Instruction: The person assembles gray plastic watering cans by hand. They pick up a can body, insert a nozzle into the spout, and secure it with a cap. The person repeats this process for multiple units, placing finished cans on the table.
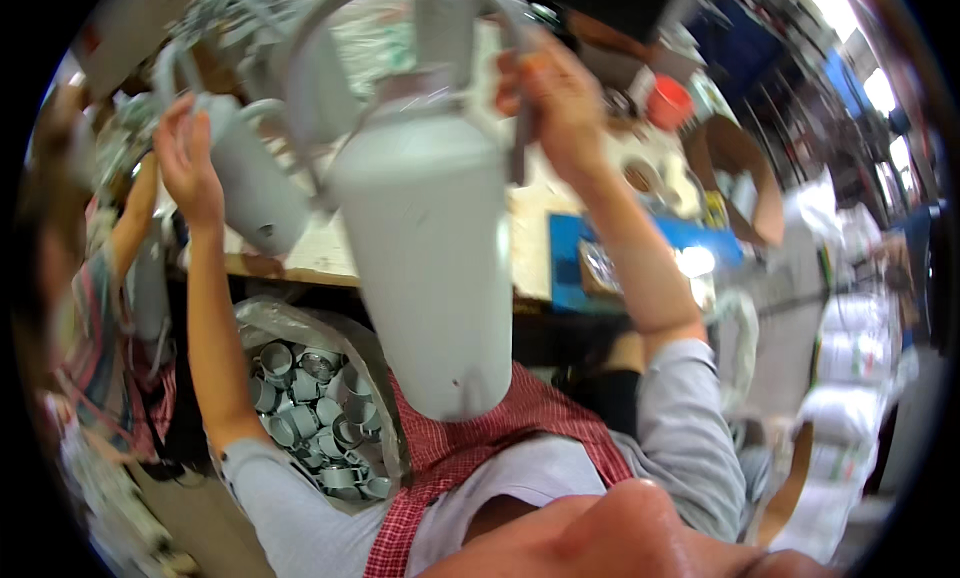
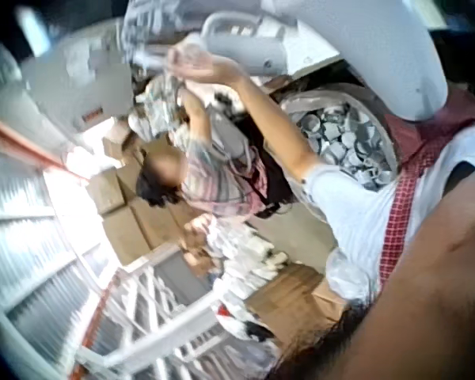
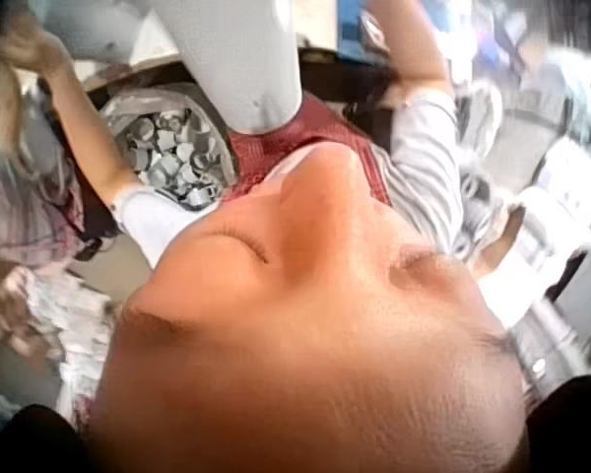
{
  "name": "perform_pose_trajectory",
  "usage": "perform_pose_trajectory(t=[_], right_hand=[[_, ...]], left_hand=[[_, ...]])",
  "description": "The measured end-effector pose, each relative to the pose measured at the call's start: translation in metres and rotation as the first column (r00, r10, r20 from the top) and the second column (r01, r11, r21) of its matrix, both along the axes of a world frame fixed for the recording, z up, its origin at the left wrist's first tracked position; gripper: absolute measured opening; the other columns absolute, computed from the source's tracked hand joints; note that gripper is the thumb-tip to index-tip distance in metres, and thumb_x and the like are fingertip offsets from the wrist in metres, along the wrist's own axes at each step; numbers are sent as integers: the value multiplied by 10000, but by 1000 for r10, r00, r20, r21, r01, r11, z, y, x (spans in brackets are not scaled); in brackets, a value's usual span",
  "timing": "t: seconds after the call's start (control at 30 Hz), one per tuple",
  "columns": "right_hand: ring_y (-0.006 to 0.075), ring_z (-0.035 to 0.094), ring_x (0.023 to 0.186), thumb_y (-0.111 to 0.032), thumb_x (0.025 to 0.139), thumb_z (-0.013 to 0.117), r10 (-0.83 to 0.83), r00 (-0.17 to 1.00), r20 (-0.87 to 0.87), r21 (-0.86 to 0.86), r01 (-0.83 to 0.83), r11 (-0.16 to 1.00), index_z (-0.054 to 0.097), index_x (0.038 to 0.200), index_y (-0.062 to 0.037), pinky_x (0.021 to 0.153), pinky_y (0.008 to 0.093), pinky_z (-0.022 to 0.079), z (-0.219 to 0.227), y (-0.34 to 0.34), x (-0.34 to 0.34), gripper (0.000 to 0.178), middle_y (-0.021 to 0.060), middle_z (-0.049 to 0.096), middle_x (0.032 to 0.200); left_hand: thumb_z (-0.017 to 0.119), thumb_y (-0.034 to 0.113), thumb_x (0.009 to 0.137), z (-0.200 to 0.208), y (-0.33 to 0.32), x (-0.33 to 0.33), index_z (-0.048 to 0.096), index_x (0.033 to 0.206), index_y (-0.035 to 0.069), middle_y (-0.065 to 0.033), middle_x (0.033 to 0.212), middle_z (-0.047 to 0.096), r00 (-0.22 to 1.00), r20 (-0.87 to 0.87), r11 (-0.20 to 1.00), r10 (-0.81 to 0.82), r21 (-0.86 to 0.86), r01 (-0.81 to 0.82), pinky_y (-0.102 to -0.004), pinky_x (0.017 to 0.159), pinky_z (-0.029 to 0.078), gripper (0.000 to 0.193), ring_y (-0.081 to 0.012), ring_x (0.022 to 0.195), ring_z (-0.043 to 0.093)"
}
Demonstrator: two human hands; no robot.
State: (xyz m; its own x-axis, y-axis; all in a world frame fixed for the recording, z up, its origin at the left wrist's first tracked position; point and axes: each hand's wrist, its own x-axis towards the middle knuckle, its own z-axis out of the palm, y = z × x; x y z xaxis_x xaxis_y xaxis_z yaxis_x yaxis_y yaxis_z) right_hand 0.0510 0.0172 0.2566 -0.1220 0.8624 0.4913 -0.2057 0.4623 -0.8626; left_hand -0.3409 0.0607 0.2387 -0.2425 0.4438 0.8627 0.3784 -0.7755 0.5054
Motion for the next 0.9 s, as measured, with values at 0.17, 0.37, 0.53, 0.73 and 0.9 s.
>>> perform_pose_trajectory(t=[0.17,0.37,0.53,0.73,0.9], right_hand=[[100,571,732,-220,982,559,285,944,-167,-276,-322,905,567,1313,-55,650,260,501,-74,-82,-9,370,27,607,905],[279,659,903,-152,841,690,-459,673,580,102,500,860,682,1055,-14,831,356,518,-148,-153,145,254,140,670,989],[372,630,932,-150,848,665,-502,209,839,177,767,616,668,962,-20,806,441,500,-215,-167,290,173,185,651,1022],[369,622,955,-113,836,658,-288,170,942,68,746,663,660,942,-31,830,454,497,-210,-150,295,133,199,615,1091],[372,638,912,-142,851,636,-372,241,896,72,749,659,656,1009,-71,796,445,507,-222,-151,301,174,176,663,1008]], left_hand=[[393,679,919,-76,-123,163,374,1433,3,-191,1394,478,571,377,331,-729,-535,777,-382,1013,433,850,-252,1215,521],[498,755,816,-119,-151,195,572,1249,-40,-185,1284,544,584,334,305,-740,-608,733,-400,960,456,908,-283,1096,594],[605,682,742,-111,-139,205,618,1203,-33,-172,1244,557,560,139,324,-817,-692,645,-395,970,445,850,-275,1104,585],[619,639,720,-98,-150,229,636,1160,-38,-169,1175,567,617,140,348,-774,-721,599,-390,958,436,807,-264,1088,579],[602,645,741,-89,-153,202,637,1117,-43,-157,1103,572,687,-42,479,-726,-747,461,-361,902,433,785,-241,1016,568]])
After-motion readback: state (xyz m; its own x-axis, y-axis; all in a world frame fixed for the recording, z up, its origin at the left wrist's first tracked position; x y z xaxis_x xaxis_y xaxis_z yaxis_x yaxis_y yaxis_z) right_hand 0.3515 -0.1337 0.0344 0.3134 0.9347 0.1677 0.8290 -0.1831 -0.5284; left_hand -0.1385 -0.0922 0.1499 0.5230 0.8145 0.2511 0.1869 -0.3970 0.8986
